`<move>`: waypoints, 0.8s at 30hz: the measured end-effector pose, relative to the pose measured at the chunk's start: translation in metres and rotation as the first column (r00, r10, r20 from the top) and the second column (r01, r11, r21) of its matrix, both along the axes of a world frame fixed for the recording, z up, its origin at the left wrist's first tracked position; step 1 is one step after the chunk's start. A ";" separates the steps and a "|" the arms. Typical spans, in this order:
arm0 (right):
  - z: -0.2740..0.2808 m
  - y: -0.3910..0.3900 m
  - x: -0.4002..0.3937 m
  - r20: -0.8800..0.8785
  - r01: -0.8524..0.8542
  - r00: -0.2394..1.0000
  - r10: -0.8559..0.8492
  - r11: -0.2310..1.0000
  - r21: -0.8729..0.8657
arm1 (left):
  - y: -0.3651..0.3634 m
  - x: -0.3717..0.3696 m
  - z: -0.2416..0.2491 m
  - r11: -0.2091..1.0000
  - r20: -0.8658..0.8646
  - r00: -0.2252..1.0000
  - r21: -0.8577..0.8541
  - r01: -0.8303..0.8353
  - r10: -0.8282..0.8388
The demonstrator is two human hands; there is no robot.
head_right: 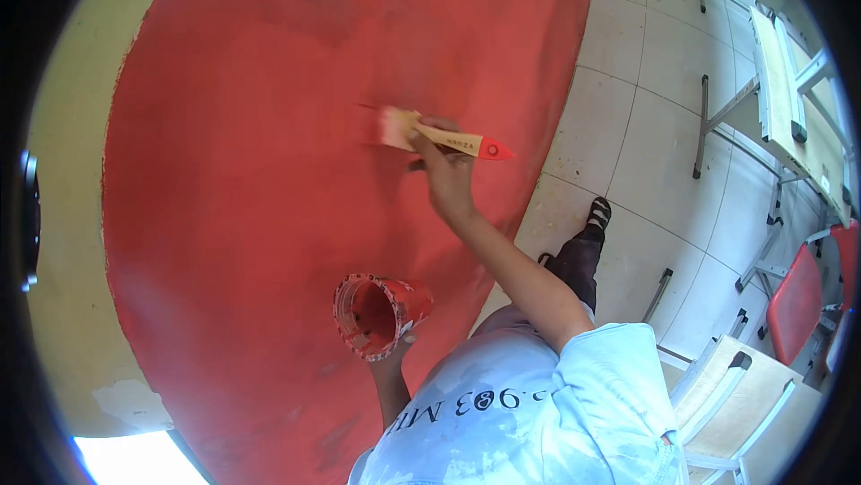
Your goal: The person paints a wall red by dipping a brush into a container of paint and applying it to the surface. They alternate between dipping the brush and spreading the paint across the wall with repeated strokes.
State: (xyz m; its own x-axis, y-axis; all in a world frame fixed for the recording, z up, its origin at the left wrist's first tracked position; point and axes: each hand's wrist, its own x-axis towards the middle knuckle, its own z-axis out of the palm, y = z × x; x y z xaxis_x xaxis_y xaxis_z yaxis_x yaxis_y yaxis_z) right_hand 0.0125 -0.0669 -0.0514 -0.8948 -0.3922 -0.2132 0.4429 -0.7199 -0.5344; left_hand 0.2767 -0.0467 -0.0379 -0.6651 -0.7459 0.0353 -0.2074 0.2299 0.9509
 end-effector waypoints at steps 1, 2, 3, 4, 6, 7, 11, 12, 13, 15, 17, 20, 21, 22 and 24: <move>-0.038 -0.005 0.001 0.026 0.001 1.000 -0.002 0.998 0.064 | -0.001 -0.002 0.000 0.997 -0.012 1.000 0.075 -0.005 0.006; -0.079 0.002 0.002 -0.011 0.039 0.999 -0.038 0.976 0.214 | -0.001 -0.005 0.000 0.989 -0.024 1.000 0.150 -0.005 0.008; -0.124 0.018 -0.001 -0.051 0.085 0.996 -0.072 0.929 0.359 | -0.001 -0.010 0.001 0.986 -0.082 0.997 0.166 0.011 0.002; -0.162 0.037 -0.002 0.080 0.006 0.996 -0.049 0.881 0.473 | 0.000 -0.012 0.002 0.982 -0.135 0.991 0.189 0.031 -0.005; -0.213 0.102 -0.003 0.280 -0.099 0.957 -0.073 0.827 0.553 | 0.000 -0.015 0.003 0.975 -0.212 0.977 0.216 0.059 -0.012; -0.223 0.137 0.000 0.348 -0.110 0.932 -0.101 0.837 0.537 | -0.001 -0.016 0.003 0.975 -0.223 0.975 0.211 0.062 -0.013; -0.228 0.292 0.005 0.383 0.016 0.857 -0.346 0.760 0.650 | -0.011 -0.027 0.008 0.991 -0.215 0.977 0.129 0.034 -0.006; -0.220 0.327 0.007 0.389 0.062 0.826 -0.408 0.751 0.658 | -0.013 -0.030 0.007 0.993 -0.212 0.977 0.115 0.027 -0.002; -0.214 0.358 0.008 0.392 0.107 0.794 -0.465 0.742 0.662 | -0.014 -0.033 0.007 0.995 -0.212 0.977 0.101 0.021 0.001; -0.207 0.416 0.014 0.334 0.184 0.773 -0.539 0.695 0.695 | -0.016 -0.040 0.008 0.998 -0.213 0.977 0.066 0.004 0.010; -0.188 0.439 0.021 0.355 0.312 0.685 -0.636 0.696 0.647 | -0.016 -0.046 0.009 0.999 -0.216 0.976 0.040 -0.016 0.024; -0.190 0.463 0.020 0.395 0.402 0.626 -0.672 0.712 0.575 | -0.009 -0.057 0.014 0.998 -0.222 0.973 -0.002 -0.062 0.060; -0.191 0.463 0.018 0.406 0.417 0.621 -0.670 0.722 0.552 | -0.005 -0.059 0.015 0.997 -0.211 0.974 -0.012 -0.080 0.076; -0.188 0.459 0.013 0.419 0.434 0.617 -0.667 0.732 0.526 | 0.000 -0.062 0.016 0.995 -0.203 0.975 -0.029 -0.101 0.093; -0.186 0.452 -0.001 0.464 0.372 0.643 -0.609 0.778 0.506 | 0.012 -0.074 0.016 0.989 -0.191 0.974 -0.061 -0.135 0.121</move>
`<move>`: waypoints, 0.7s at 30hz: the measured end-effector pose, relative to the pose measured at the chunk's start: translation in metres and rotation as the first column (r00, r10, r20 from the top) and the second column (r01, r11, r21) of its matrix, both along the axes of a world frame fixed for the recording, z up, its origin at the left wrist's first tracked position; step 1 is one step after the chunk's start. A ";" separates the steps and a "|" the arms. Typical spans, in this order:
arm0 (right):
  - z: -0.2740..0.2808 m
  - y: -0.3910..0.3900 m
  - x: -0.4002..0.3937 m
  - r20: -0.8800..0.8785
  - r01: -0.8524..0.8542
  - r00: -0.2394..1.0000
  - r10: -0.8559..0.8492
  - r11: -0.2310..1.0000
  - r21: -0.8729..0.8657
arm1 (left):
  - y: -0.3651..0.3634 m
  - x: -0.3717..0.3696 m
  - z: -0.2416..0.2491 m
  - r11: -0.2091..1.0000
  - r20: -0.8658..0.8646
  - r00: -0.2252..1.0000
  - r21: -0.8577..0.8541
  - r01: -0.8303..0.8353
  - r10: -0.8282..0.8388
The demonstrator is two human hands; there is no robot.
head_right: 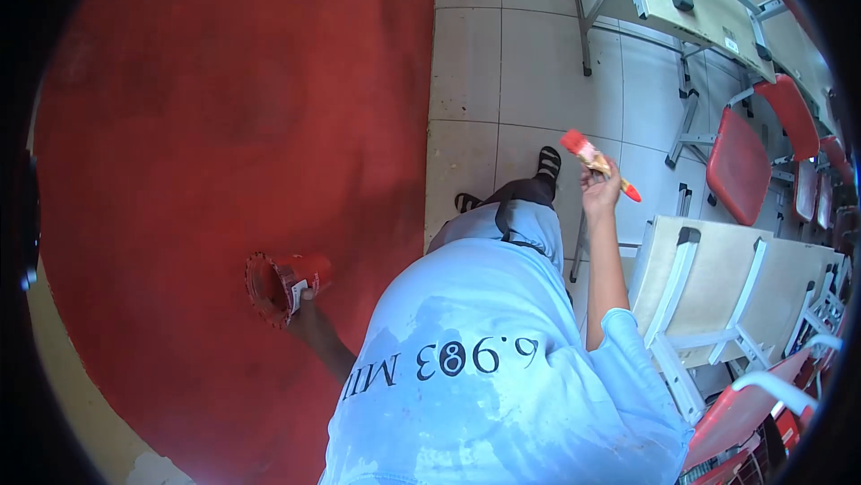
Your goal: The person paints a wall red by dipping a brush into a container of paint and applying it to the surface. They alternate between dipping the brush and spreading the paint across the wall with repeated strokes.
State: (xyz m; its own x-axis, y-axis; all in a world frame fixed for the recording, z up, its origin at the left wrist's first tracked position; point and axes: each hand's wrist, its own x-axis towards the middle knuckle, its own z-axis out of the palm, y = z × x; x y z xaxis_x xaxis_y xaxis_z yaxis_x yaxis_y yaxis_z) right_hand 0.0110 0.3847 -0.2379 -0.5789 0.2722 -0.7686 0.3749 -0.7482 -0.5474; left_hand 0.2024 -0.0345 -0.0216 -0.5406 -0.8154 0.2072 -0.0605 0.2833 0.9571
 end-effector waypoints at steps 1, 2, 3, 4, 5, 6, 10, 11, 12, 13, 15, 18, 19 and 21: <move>-0.002 -0.005 -0.008 -0.001 -0.023 1.000 0.023 0.999 -0.023 | 0.008 -0.005 0.000 1.000 0.011 1.000 -0.013 -0.016 0.016; -0.003 -0.011 -0.020 -0.009 -0.044 0.999 0.044 0.998 -0.048 | 0.014 -0.012 -0.001 0.999 0.022 0.999 -0.031 -0.031 0.032; 0.003 -0.021 -0.036 0.003 -0.134 0.991 0.134 0.989 -0.068 | 0.021 -0.018 -0.002 0.997 0.031 0.998 -0.055 -0.054 0.056; 0.015 -0.033 -0.050 0.013 -0.216 0.976 0.218 0.973 -0.086 | 0.028 -0.026 -0.002 0.995 0.041 0.997 -0.076 -0.069 0.073; 0.016 -0.048 -0.065 -0.095 -0.295 0.954 0.285 0.949 -0.108 | 0.036 -0.034 -0.006 0.992 0.049 0.995 -0.095 -0.079 0.084; 0.019 -0.065 -0.081 -0.197 -0.362 0.921 0.336 0.926 -0.110 | 0.045 -0.042 -0.007 0.989 0.055 0.994 -0.117 -0.088 0.095; 0.144 -0.182 -0.134 -0.612 -0.650 0.666 0.427 0.735 -0.195 | 0.097 -0.054 -0.009 0.979 0.123 0.985 -0.175 -0.100 0.123; 0.208 -0.202 -0.131 -0.751 -0.489 0.060 0.658 0.675 0.553 | 0.116 -0.045 0.009 0.976 0.138 0.981 -0.186 -0.110 0.137; 0.282 -0.216 -0.129 -0.606 0.216 -0.234 0.760 0.648 0.730 | 0.133 -0.042 0.014 0.977 0.154 0.979 -0.186 -0.102 0.132; 0.345 -0.213 -0.121 -0.746 -0.377 -0.407 0.527 0.647 0.663 | 0.142 -0.041 0.018 0.976 0.161 0.978 -0.192 -0.102 0.133; 0.464 -0.212 -0.109 -0.905 -0.856 -0.331 0.269 0.319 0.407 | 0.155 -0.049 0.027 0.979 0.183 0.978 -0.194 -0.060 0.096; 0.501 -0.235 -0.107 -0.879 -0.750 -0.470 0.078 0.490 0.444 | 0.173 -0.064 0.020 0.978 0.202 0.977 -0.208 -0.024 0.067; 0.505 -0.237 -0.108 -0.873 -0.740 -0.487 0.031 0.516 0.432 | 0.182 -0.072 0.019 0.979 0.203 0.977 -0.204 -0.016 0.059; 0.505 -0.237 -0.112 -0.867 -0.734 -0.497 -0.005 0.535 0.418 | 0.192 -0.086 0.012 0.983 0.207 0.977 -0.182 -0.013 0.051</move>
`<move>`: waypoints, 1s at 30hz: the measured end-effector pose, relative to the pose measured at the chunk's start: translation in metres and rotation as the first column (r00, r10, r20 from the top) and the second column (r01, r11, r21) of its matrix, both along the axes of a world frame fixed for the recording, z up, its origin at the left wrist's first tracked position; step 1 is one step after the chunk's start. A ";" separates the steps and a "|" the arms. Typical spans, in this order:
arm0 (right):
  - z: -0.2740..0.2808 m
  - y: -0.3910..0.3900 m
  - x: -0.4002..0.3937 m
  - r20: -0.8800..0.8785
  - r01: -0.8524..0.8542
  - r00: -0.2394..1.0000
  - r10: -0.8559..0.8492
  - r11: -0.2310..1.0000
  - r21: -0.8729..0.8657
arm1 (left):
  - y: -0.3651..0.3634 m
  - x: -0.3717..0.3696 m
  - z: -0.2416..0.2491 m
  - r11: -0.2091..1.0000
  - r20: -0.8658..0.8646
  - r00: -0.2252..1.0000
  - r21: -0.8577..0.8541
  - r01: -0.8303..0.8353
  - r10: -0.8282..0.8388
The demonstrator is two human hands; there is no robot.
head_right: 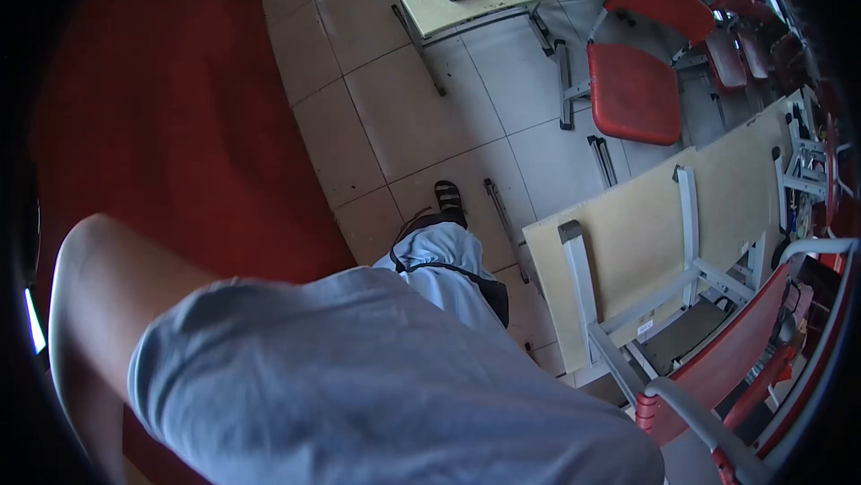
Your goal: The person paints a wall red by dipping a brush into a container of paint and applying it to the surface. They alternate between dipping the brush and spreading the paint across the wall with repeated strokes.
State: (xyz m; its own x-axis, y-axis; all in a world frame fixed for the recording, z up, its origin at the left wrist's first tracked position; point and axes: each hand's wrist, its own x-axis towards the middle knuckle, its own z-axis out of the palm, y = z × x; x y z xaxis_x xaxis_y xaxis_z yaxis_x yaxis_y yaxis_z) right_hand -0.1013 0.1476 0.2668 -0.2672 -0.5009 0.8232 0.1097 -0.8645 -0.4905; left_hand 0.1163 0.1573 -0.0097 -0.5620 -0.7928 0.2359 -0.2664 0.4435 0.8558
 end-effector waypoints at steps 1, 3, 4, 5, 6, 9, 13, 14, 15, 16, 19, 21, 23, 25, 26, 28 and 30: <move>0.000 0.001 -0.003 0.003 0.001 1.000 -0.001 1.000 -0.006 | 0.003 -0.006 -0.002 1.000 -0.003 1.000 0.012 0.002 -0.002; 0.004 0.000 -0.004 -0.007 -0.014 1.000 0.013 0.999 -0.034 | 0.008 -0.019 -0.004 1.000 -0.009 1.000 0.024 0.005 -0.004; 0.007 -0.001 -0.004 -0.014 -0.018 1.000 0.017 0.999 -0.041 | 0.010 -0.026 -0.007 0.999 -0.011 1.000 0.034 0.008 -0.008; 0.007 -0.003 -0.007 -0.017 -0.018 1.000 0.017 0.999 -0.044 | 0.011 -0.032 -0.009 0.999 -0.013 1.000 0.041 0.018 -0.017; 0.007 -0.006 -0.010 -0.020 -0.024 1.000 0.023 0.998 -0.054 | 0.012 -0.039 -0.012 0.999 -0.014 1.000 0.045 0.025 -0.024; 0.002 -0.012 -0.026 -0.015 -0.008 1.000 0.007 0.998 -0.065 | 0.019 -0.071 -0.012 0.996 -0.019 0.999 0.074 0.050 -0.048; -0.001 -0.032 -0.062 0.024 0.042 0.999 -0.041 0.997 -0.059 | 0.005 -0.106 -0.031 0.987 -0.028 0.994 0.126 0.104 -0.101; -0.003 -0.038 -0.073 0.048 0.054 0.998 -0.052 0.997 -0.051 | -0.002 -0.117 -0.033 0.984 -0.034 0.993 0.137 0.116 -0.112; -0.003 -0.043 -0.084 0.071 0.070 0.995 -0.068 0.997 -0.031 | -0.008 -0.129 -0.033 0.980 -0.040 0.991 0.147 0.135 -0.131; -0.010 -0.050 -0.098 0.112 0.092 0.989 -0.093 0.996 0.013 | -0.015 -0.142 -0.034 0.972 -0.057 0.985 0.161 0.169 -0.162; -0.059 -0.043 -0.148 0.258 0.131 0.946 -0.198 0.958 0.256 | -0.034 -0.190 -0.028 0.919 -0.187 0.935 0.204 0.337 -0.301; -0.108 -0.018 -0.185 0.406 0.007 0.880 -0.248 0.860 0.511 | -0.055 -0.222 -0.021 0.891 -0.169 0.941 0.309 0.334 -0.294; -0.155 0.008 -0.214 0.491 -0.010 0.711 -0.504 0.691 0.723 | -0.077 -0.252 -0.019 0.839 -0.166 0.939 0.421 0.344 -0.302; -0.195 0.036 -0.225 0.585 0.038 0.489 -0.647 0.686 0.727 | -0.088 -0.281 0.009 0.732 -0.238 0.914 0.549 0.405 -0.327; -0.218 0.052 -0.233 0.581 0.087 0.411 -0.703 0.665 0.742 | -0.100 -0.294 0.007 0.714 -0.259 0.893 0.538 0.449 -0.367; -0.245 0.083 -0.245 0.572 0.075 0.267 -0.776 0.608 0.790 | -0.129 -0.307 -0.033 0.712 -0.249 0.855 0.475 0.517 -0.455; -0.262 0.107 -0.255 0.575 0.055 0.147 -0.805 0.587 0.807 | -0.139 -0.332 -0.027 0.753 -0.264 0.854 0.404 0.520 -0.448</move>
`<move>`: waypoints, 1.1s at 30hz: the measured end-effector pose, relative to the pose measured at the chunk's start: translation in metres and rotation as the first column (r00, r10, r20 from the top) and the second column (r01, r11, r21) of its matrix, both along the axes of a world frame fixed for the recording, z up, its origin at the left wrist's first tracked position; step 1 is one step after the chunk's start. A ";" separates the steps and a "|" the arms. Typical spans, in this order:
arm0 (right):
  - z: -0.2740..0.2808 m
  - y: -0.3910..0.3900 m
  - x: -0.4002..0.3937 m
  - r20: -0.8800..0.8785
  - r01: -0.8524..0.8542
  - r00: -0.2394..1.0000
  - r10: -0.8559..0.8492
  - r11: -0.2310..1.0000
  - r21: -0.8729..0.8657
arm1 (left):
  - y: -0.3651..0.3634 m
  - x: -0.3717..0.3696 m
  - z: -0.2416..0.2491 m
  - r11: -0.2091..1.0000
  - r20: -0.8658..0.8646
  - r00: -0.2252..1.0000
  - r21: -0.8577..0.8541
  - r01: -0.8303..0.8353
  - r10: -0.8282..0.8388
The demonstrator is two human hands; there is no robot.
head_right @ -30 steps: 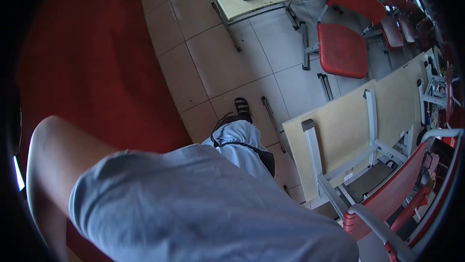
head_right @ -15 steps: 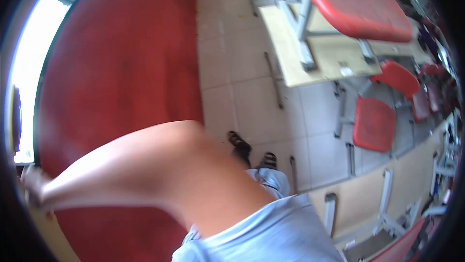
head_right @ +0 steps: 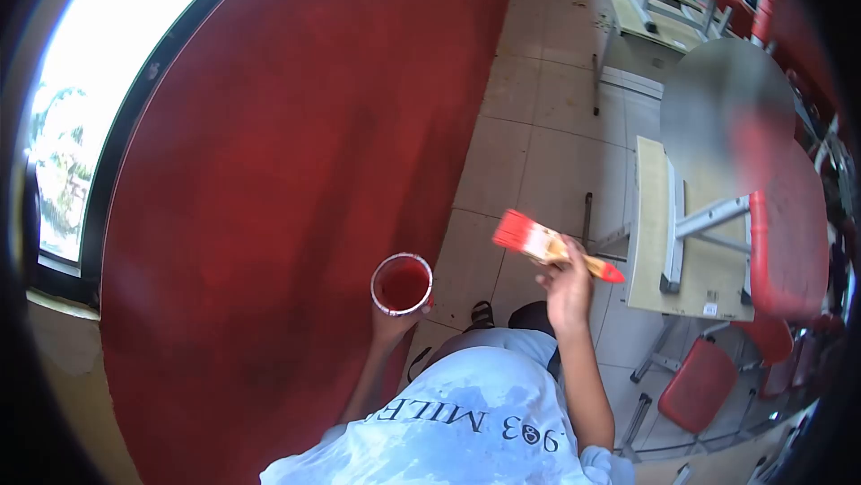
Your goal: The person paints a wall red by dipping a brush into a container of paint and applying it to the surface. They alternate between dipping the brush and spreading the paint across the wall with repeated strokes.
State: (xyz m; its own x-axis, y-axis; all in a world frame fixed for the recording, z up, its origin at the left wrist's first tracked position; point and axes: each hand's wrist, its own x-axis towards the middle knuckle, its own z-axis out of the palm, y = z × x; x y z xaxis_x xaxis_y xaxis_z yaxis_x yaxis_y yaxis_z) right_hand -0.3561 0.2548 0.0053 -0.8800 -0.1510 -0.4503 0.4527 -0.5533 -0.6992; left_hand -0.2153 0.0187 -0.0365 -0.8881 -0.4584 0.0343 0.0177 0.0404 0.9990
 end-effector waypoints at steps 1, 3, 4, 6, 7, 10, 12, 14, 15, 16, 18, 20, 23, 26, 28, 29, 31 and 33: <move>-0.004 0.010 -0.005 0.040 0.032 0.999 -0.032 0.999 0.008 | -0.004 -0.015 0.003 0.999 -0.025 1.000 -0.034 -0.009 0.008; -0.024 0.027 -0.017 0.084 0.091 0.992 -0.096 0.994 0.055 | -0.010 -0.040 0.001 1.000 -0.038 0.999 -0.021 -0.011 0.011; -0.035 0.035 -0.026 0.076 0.101 0.992 -0.104 0.994 0.044 | -0.008 -0.053 0.007 0.999 -0.040 0.999 -0.041 -0.030 0.028; -0.052 0.047 -0.046 0.063 0.103 0.993 -0.104 0.994 0.023 | 0.000 -0.077 0.014 0.995 -0.034 0.995 -0.049 -0.091 0.090; -0.060 0.050 -0.059 0.068 0.113 0.991 -0.113 0.994 0.011 | 0.005 -0.088 0.016 0.994 -0.015 0.995 -0.052 -0.096 0.095; -0.080 0.057 -0.106 0.107 0.104 0.989 -0.101 0.994 -0.023 | 0.025 -0.122 0.021 0.985 0.017 0.989 -0.094 -0.146 0.148; -0.084 0.057 -0.144 0.136 0.050 0.990 -0.046 0.998 -0.023 | 0.040 -0.147 0.030 0.981 0.013 0.982 -0.055 -0.186 0.187; -0.091 0.059 -0.180 0.145 -0.016 0.989 0.022 0.999 -0.043 | 0.057 -0.170 0.040 0.967 0.050 0.966 -0.047 -0.250 0.252; -0.093 0.061 -0.199 0.145 -0.050 0.988 0.057 0.997 -0.051 | 0.063 -0.180 0.041 0.962 0.049 0.962 -0.066 -0.266 0.270; -0.093 0.063 -0.217 0.139 -0.084 0.986 0.092 0.995 -0.061 | 0.070 -0.188 0.042 0.955 0.044 0.957 -0.085 -0.283 0.288; -0.091 0.067 -0.253 0.125 -0.144 0.981 0.151 0.987 -0.064 | 0.081 -0.206 0.055 0.939 0.030 0.945 -0.128 -0.319 0.326; -0.089 0.071 -0.289 0.131 -0.172 0.976 0.177 0.984 -0.044 | 0.091 -0.221 0.066 0.914 0.053 0.925 -0.188 -0.360 0.376; -0.088 0.073 -0.338 0.124 -0.234 0.964 0.235 0.972 -0.025 | 0.106 -0.235 0.067 0.868 0.077 0.876 -0.198 -0.455 0.477; -0.086 0.077 -0.373 0.100 -0.243 0.964 0.246 0.969 -0.037 | 0.118 -0.239 0.056 0.861 0.100 0.857 -0.135 -0.491 0.505; -0.085 0.074 -0.391 0.082 -0.268 0.959 0.272 0.962 -0.053 | 0.124 -0.244 0.058 0.828 0.083 0.831 -0.184 -0.530 0.550; -0.086 0.073 -0.398 0.072 -0.281 0.956 0.286 0.957 -0.066 | 0.126 -0.247 0.057 0.821 0.105 0.823 -0.210 -0.531 0.558; -0.086 0.066 -0.408 0.067 -0.298 0.951 0.303 0.952 -0.077 | 0.127 -0.252 0.058 0.820 0.119 0.818 -0.204 -0.534 0.562; -0.087 0.061 -0.411 0.070 -0.302 0.948 0.310 0.948 -0.100 | 0.128 -0.259 0.056 0.827 0.109 0.825 -0.181 -0.532 0.555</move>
State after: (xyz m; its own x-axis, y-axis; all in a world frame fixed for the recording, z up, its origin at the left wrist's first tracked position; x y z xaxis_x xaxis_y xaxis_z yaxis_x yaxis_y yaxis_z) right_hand -0.7669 0.3156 -0.0822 -0.7450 -0.4491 -0.4932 0.6645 -0.4357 -0.6071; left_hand -0.4744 0.1467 0.0195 -0.4952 -0.8686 0.0196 -0.1975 0.1345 0.9710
